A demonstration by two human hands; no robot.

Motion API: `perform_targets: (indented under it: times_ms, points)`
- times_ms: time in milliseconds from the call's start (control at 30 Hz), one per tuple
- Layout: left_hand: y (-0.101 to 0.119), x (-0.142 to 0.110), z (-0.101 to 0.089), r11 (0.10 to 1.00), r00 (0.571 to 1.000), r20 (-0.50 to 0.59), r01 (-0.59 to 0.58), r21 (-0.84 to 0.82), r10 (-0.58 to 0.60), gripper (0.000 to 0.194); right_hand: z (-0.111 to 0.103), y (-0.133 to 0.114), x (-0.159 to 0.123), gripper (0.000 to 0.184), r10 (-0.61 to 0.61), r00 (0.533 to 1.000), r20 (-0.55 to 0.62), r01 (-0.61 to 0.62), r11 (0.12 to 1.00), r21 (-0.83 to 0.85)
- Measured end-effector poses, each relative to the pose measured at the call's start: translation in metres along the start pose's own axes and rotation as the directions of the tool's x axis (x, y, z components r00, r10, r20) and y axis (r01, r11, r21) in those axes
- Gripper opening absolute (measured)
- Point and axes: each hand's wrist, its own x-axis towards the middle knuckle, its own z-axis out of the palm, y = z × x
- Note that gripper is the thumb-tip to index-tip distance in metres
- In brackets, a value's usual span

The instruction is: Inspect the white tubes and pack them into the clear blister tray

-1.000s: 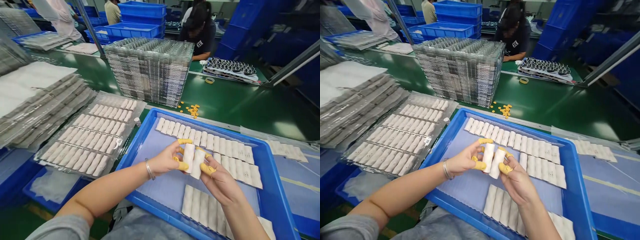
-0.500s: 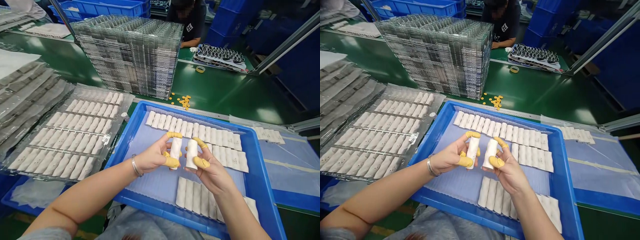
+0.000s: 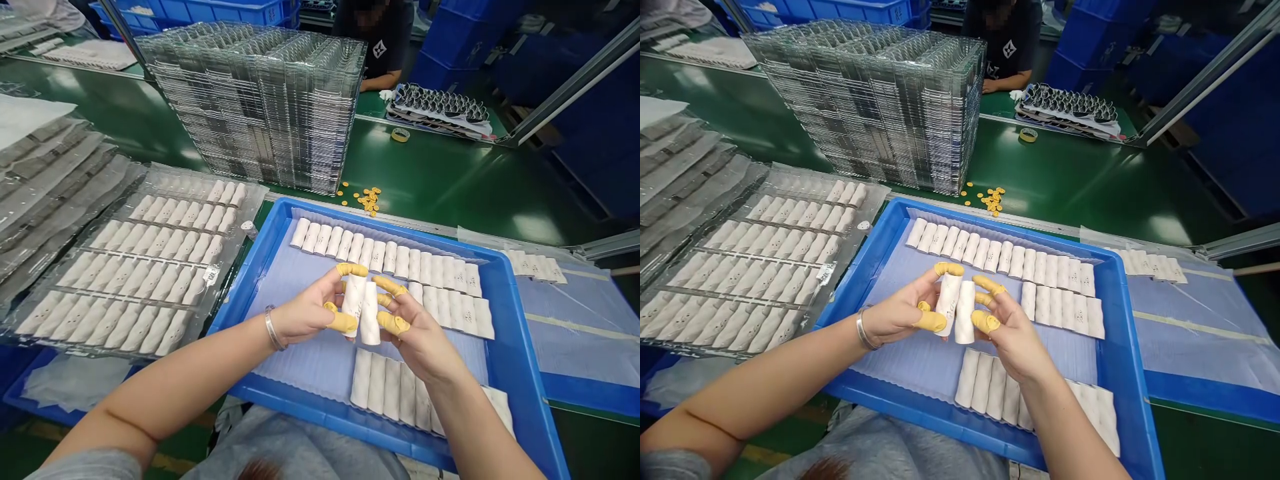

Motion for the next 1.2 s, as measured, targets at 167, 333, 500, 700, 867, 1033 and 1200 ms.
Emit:
perform_targets:
  times_ms: [167, 333, 500, 700, 867, 1033, 1200]
  points:
    - [0.0, -0.001, 0.0, 0.999, 1.0, -0.005, 0.029, 0.014, -0.029, 0.073, 0.004, 0.008, 0.0, 0.061, -0.072, 0.992, 0.104, 0.082, 0.993, -0.087]
    - [-0.001, 0.0, -0.001, 1.0, 1.0, -0.008, 0.021, 0.02, -0.02, 0.073, 0.004, 0.008, -0.002, 0.064, -0.005, 0.996, 0.084, 0.006, 1.0, -0.011]
    - [0.002, -0.001, -0.003, 0.999, 1.0, 0.014, 0.019, -0.026, -0.018, 0.07, 0.002, -0.001, -0.002, 0.06, 0.143, 0.988, 0.061, -0.152, 0.967, 0.204]
    - [0.004, -0.001, -0.004, 0.999, 1.0, -0.004, -0.022, 0.025, 0.022, 0.065, 0.003, -0.004, -0.001, 0.063, 0.149, 0.987, 0.058, -0.158, 0.969, 0.192]
    - [0.003, -0.001, -0.001, 0.997, 1.0, -0.018, -0.019, 0.073, 0.021, 0.06, 0.003, -0.003, -0.004, 0.051, -0.014, 0.993, 0.116, -0.007, 0.985, 0.173]
    - [0.001, -0.001, -0.004, 0.996, 0.997, -0.013, -0.072, 0.058, 0.073, 0.063, 0.005, -0.003, -0.008, 0.051, -0.081, 0.982, 0.171, 0.059, 0.99, 0.127]
    - [0.001, 0.0, -0.007, 0.995, 0.995, 0.024, -0.098, 0.011, 0.098, 0.06, 0.004, -0.003, -0.009, 0.05, -0.126, 0.968, 0.217, 0.1, 0.987, 0.125]
